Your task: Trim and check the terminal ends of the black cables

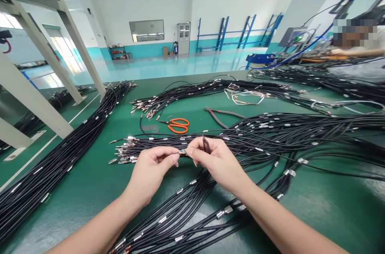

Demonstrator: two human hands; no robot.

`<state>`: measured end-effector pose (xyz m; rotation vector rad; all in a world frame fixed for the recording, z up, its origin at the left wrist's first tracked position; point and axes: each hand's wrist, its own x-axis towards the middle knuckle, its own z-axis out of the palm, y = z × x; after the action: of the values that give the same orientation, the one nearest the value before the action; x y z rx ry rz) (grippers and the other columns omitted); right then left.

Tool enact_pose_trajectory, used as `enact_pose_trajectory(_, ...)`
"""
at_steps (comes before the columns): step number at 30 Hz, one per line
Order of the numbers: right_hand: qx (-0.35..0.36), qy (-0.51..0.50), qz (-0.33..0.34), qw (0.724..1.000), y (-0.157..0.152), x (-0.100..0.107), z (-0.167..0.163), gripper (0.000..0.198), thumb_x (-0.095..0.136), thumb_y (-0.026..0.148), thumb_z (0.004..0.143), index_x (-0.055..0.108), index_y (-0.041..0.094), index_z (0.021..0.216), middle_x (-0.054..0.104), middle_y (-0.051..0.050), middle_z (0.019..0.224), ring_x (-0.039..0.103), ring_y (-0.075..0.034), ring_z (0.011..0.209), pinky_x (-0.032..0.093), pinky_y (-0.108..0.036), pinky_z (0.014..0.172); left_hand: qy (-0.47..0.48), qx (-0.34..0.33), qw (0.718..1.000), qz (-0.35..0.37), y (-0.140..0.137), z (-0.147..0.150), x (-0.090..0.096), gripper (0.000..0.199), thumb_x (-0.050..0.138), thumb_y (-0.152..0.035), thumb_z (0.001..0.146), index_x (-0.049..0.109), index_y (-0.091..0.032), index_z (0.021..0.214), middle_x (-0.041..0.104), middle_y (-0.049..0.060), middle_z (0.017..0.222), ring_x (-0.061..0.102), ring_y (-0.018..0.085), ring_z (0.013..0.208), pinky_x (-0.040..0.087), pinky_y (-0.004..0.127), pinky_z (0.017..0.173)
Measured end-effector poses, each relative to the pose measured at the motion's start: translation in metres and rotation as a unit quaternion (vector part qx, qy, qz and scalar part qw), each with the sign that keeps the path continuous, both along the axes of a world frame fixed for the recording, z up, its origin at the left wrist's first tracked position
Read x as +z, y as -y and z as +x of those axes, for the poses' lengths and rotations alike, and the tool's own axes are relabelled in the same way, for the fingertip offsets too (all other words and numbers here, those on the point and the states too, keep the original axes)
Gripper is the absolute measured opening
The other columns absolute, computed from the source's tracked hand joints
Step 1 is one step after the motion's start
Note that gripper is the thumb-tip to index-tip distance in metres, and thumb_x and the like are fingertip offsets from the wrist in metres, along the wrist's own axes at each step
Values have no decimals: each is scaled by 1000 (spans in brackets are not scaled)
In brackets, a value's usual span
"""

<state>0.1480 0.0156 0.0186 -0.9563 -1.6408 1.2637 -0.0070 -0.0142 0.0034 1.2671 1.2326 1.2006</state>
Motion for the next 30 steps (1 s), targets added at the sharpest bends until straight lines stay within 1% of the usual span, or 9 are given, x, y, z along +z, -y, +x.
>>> enact_pose_trajectory(2, 3, 0, 3, 1000, 1, -1, 0, 17, 51, 13, 74, 53, 14, 57, 46, 5, 52, 40, -7, 50, 31, -20, 49, -7, -6, 1000, 16, 1, 0, 0, 25, 60, -22, 72, 64, -18, 96, 60, -2, 63, 50, 9, 59, 39, 19, 58)
enact_pose_trajectory(4, 8, 1, 7, 1000, 1, -1, 1, 18, 51, 15, 75, 53, 14, 58, 46, 5, 52, 40, -7, 50, 31, -20, 49, -31, -15, 999, 25, 2, 0, 0, 26, 58, -23, 74, 63, -19, 99, 59, -2, 61, 45, 7, 52, 36, 19, 52)
enact_pose_trajectory(6, 10, 1, 10, 1000, 1, -1, 1, 18, 51, 17, 76, 53, 14, 58, 46, 5, 53, 40, -7, 51, 31, -20, 50, -55, -14, 998, 19, 4, 2, 2, 21, 57, -24, 75, 65, -16, 92, 59, -1, 61, 41, 7, 48, 35, 19, 49)
enact_pose_trajectory(9, 12, 2, 14, 1000, 0, -2, 1, 19, 51, 18, 77, 53, 15, 59, 46, 4, 53, 40, -7, 51, 32, -20, 51, -64, -6, 998, 9, 4, 3, 4, 16, 57, -24, 74, 65, -14, 83, 61, 1, 63, 43, 8, 49, 37, 20, 50)
enact_pose_trajectory(17, 16, 21, 28, 999, -1, -5, 1, 18, 50, 18, 76, 52, 14, 59, 46, 4, 54, 41, -8, 53, 33, -21, 53, -67, 5, 998, 12, 3, 2, 2, 13, 60, -24, 71, 67, -15, 78, 60, 0, 63, 44, 8, 53, 36, 20, 51)
enact_pose_trajectory(25, 4, 48, 26, 998, 1, -1, -1, 18, 49, 20, 77, 50, 15, 60, 43, 4, 54, 39, -9, 54, 32, -22, 53, -29, 12, 999, 9, 5, 2, -1, 13, 62, -25, 71, 67, -15, 75, 59, 0, 60, 41, 8, 50, 34, 20, 49)
enact_pose_trajectory(27, -1, 48, 27, 998, 2, -1, -1, 18, 49, 21, 77, 50, 15, 60, 43, 4, 54, 40, -9, 54, 32, -22, 53, -27, 10, 999, 15, 4, 1, -1, 12, 62, -25, 71, 67, -15, 75, 60, 0, 61, 44, 9, 53, 35, 20, 51)
enact_pose_trajectory(30, -3, 53, 29, 998, 3, -1, -2, 18, 49, 22, 78, 50, 16, 60, 44, 4, 54, 40, -9, 54, 33, -22, 54, -32, -1, 999, 21, 3, 0, -1, 10, 62, -24, 71, 67, -16, 74, 63, 1, 66, 51, 11, 63, 40, 21, 61)
